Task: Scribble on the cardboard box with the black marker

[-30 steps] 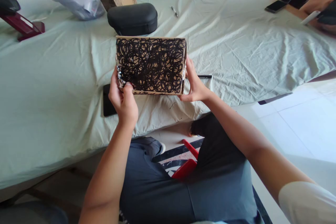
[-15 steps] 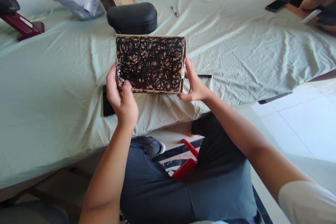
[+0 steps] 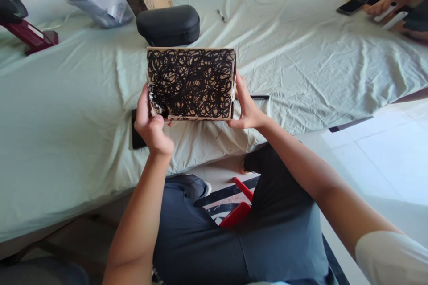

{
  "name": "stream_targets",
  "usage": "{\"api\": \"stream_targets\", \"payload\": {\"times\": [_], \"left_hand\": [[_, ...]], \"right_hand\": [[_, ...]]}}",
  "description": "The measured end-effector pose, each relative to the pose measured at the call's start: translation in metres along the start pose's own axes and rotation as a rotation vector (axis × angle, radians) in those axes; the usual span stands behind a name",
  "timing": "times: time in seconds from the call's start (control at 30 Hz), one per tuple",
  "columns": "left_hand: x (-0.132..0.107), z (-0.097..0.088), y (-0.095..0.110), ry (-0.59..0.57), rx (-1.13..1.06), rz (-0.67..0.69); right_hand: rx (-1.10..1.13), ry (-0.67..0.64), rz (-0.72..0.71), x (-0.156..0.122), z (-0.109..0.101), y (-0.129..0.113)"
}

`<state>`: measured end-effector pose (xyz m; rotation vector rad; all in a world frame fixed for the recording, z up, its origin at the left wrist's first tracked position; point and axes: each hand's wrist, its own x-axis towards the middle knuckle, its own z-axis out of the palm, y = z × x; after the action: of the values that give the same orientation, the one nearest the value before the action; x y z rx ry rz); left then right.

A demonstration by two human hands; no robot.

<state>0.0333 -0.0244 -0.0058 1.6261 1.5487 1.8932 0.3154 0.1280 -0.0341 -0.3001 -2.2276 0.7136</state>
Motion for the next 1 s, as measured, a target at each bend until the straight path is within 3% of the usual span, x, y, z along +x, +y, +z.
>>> {"api": "stream_targets", "payload": {"times": [0.07,0.13,0.2,0.33,0.4,0.5,0.63,0.73,0.83,1.0], "left_hand": [[0.000,0.002,-0.002,0.107,-0.087,0.071],[0.002,0.003,-0.009,0.117,-0.115,0.170],[0.004,0.001,-0.022,0.026,-0.100,0.202],[0.007,-0.005,-0.052,-0.278,-0.037,0.114],[0.009,-0.006,-0.058,-0.335,-0.032,0.123],[0.012,-0.006,-0.052,-0.233,0.026,0.135],[0.015,-0.008,-0.042,-0.139,0.137,0.079],[0.015,-0.008,-0.042,-0.144,0.130,0.070],[0.014,-0.004,-0.042,-0.148,0.099,0.065],[0.013,-0.001,-0.041,-0.158,0.079,0.082]], "right_hand": [[0.045,0.004,0.033,0.000,0.000,0.000],[0.107,0.020,0.063,-0.001,0.002,-0.002],[0.206,0.058,0.105,-0.002,0.009,-0.005],[0.459,0.115,0.213,-0.002,0.025,-0.014],[0.485,0.077,0.274,-0.001,0.021,-0.018],[0.302,-0.024,0.378,0.000,-0.003,-0.018],[-0.135,-0.013,0.418,-0.002,-0.035,-0.006],[-0.458,-0.027,0.609,-0.003,-0.034,0.002],[-0.636,-0.093,0.813,0.001,-0.024,0.001],[-0.611,-0.149,0.817,0.011,-0.019,-0.009]]}}
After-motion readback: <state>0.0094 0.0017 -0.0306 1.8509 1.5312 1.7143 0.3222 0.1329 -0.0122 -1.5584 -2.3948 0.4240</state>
